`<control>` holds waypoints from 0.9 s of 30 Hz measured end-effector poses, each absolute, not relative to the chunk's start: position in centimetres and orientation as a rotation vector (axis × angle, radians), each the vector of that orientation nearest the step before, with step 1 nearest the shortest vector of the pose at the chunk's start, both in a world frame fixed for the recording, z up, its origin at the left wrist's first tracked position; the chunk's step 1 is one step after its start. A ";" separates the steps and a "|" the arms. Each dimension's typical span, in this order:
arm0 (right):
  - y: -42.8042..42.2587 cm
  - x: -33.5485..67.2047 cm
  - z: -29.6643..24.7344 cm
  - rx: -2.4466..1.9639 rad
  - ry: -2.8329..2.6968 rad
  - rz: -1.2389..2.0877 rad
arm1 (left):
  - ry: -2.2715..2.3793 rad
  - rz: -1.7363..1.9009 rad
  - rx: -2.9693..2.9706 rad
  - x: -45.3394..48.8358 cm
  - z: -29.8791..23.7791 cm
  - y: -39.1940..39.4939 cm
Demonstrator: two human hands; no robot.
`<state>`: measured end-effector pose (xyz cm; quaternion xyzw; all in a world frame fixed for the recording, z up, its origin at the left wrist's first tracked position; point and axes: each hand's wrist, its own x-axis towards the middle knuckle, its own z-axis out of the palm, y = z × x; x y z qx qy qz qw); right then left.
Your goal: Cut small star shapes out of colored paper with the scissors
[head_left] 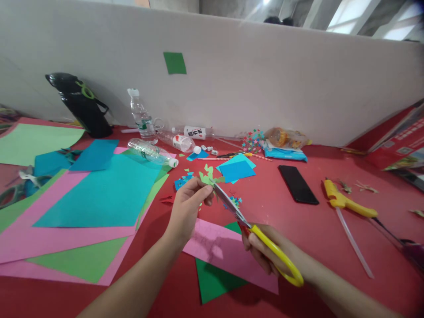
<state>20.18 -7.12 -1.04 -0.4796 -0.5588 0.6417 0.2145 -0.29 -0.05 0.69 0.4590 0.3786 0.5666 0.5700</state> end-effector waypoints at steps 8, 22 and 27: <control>-7.4 20.4 -2.0 -1.342 -1.539 1.745 | 0.861 1.320 1.060 -0.4 0.7 0.0; -7.2 20.2 -1.6 -1.378 -1.480 1.780 | 0.883 1.289 1.033 -0.5 0.8 0.1; -7.1 20.2 -1.5 -1.402 -1.486 1.755 | 0.883 1.252 1.013 -0.6 0.8 0.3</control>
